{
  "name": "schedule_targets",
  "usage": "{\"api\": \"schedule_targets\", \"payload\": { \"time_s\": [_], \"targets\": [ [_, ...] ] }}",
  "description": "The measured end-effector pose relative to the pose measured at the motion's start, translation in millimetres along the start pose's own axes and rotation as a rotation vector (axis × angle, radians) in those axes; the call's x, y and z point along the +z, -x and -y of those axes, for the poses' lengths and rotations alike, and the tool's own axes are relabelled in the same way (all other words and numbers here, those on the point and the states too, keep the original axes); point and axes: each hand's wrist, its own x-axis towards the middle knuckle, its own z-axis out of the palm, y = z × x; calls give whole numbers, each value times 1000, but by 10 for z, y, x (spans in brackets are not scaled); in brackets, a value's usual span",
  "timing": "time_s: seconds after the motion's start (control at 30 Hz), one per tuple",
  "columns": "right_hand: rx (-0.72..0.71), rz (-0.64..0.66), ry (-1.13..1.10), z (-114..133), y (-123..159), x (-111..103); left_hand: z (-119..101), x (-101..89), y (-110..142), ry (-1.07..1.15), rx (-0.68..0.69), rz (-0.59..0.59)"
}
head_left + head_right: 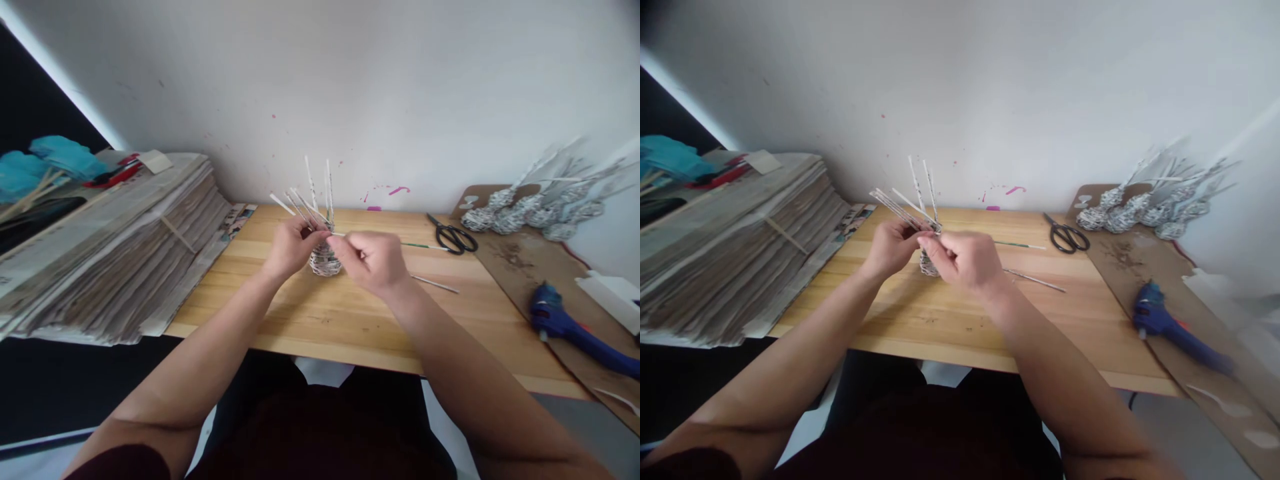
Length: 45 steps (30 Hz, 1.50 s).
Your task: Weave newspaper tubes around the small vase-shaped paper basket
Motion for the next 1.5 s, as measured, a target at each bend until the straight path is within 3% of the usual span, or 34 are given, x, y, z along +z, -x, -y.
{"api": "schedule_targets", "payload": {
  "time_s": [0.1, 0.17, 0.23, 0.33, 0.47, 0.63, 1.03, 1.17, 1.33, 1.5],
  "targets": [
    [122, 328, 178, -68, -4, 71, 5, -97, -76, 48, -29, 84],
    [218, 395, 227, -153, -14, 109, 0, -157, -149, 108, -30, 161],
    [286, 320, 143, -236, -19, 131, 2, -202, -225, 162, -24, 236],
    [327, 94, -94, -309, -16, 152, 37, -235, -293, 230, -31, 347],
    [335, -88, -373, -319, -24, 189, 131, -236, -260, 304, -28, 383],
    [390, -53, -514, -340, -16, 263, 175, -210, -178, 325, 27, 410],
    [223, -73, -381, -281, 7, 191, 153, -162, -154, 348, 3, 398],
    [276, -12, -462, -254, -9, 185, 138, -162, -140, 366, -6, 381],
    [344, -37, -628, -290, -27, 221, 133, -164, -127, 337, 7, 391],
    [284, -14, -485, -368, -22, 182, 125, -160, -105, 297, 48, 403]
  ]
}}
